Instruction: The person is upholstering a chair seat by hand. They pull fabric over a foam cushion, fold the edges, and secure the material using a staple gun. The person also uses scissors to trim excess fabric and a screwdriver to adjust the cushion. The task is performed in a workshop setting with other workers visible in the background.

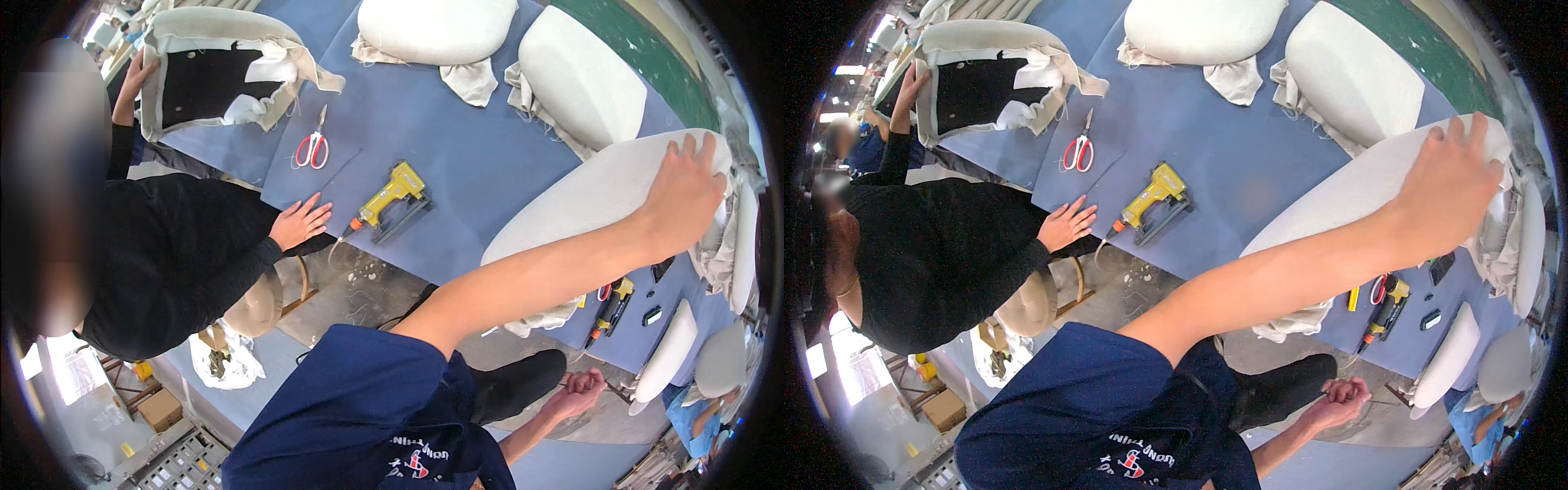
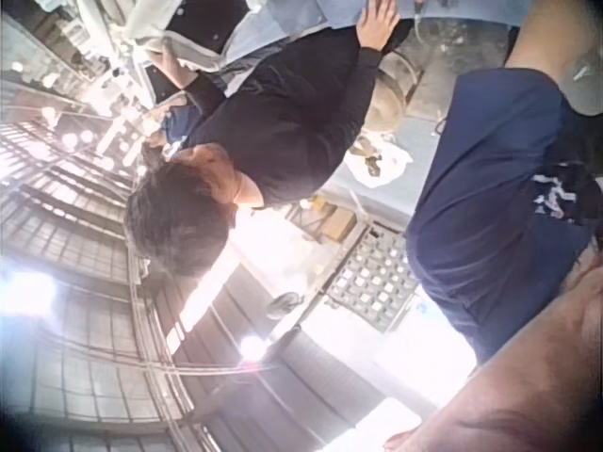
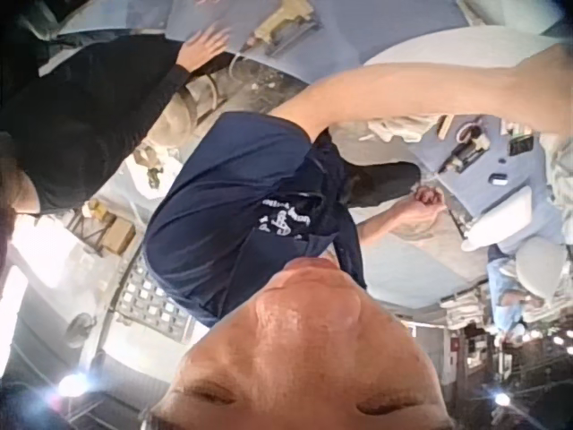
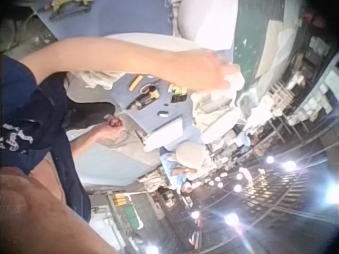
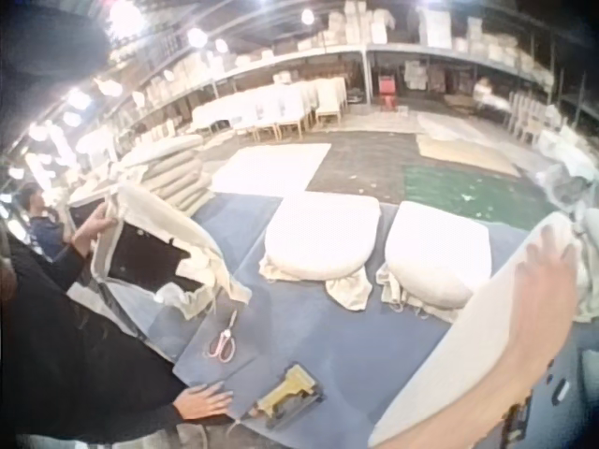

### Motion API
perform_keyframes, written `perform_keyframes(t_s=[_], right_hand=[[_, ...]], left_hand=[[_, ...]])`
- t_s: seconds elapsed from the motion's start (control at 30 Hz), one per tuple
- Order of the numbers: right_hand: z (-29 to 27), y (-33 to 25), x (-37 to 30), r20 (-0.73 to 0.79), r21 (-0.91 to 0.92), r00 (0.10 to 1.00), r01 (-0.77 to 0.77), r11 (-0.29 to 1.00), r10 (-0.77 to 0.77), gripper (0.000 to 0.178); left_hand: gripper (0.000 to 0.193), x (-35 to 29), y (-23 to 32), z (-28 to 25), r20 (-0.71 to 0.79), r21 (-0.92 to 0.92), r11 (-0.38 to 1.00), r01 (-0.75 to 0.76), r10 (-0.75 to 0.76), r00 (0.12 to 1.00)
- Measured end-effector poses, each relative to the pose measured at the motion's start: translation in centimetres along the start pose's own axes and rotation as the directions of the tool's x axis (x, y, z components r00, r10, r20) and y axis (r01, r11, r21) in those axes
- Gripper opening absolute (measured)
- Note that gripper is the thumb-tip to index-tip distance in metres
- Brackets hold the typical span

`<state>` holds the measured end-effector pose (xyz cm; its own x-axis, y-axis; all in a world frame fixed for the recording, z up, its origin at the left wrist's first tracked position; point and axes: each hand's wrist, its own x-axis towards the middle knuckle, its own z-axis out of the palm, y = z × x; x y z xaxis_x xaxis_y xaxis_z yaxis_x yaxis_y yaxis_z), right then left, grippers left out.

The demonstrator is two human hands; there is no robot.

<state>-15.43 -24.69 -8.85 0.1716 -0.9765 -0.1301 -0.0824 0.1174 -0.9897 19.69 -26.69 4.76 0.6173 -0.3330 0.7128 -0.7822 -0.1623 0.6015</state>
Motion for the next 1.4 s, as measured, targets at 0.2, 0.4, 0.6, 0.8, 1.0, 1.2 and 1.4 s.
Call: perform_keyframes(t_s=[0.2,0.4,0.6,0.8,1.0,1.2,1.4], right_hand=[[4.1,-1.3,0.2,0.116,0.118,0.992,0.042,0.992,-0.055,0.023],[15.3,-5.5,1.4,0.169,0.23,0.909,0.339,0.912,-0.38,0.059],[22.6,-10.7,0.8,0.307,0.238,0.84,0.387,0.891,-0.447,0.091],[22.2,-11.8,3.2,0.391,0.058,0.863,0.324,0.944,-0.32,0.101],[19.1,-9.3,2.2,0.233,-0.054,0.915,0.35,0.935,-0.329,0.113],[21.0,-10.9,1.7,0.252,-0.047,0.914,0.339,0.939,-0.318,0.107],[20.4,-11.2,2.3,0.182,-0.112,0.934,0.329,0.938,-0.306,0.108]], left_hand=[[0.018,0.0,0.7,-1.9,0.038,0.027,1.0,-0.001,0.0,0.999],[0.014,-1.4,3.5,-4.0,0.114,-0.229,0.965,0.127,-0.103,0.988],[0.024,-2.9,-5.4,-6.7,0.51,-0.727,0.538,0.427,0.006,0.86],[0.033,-16.2,-28.0,-5.7,0.509,-0.327,0.081,0.941,-0.824,0.248],[0.033,-16.9,-44.5,-3.8,0.118,-0.4,-0.128,0.907,-0.989,-0.088],[0.019,-11.9,-56.0,-7.9,0.408,-0.677,-0.24,0.696,-0.909,0.084],[0.015,4.1,-48.7,-12.4,0.276,-0.802,-0.014,0.597,-0.895,0.351]])
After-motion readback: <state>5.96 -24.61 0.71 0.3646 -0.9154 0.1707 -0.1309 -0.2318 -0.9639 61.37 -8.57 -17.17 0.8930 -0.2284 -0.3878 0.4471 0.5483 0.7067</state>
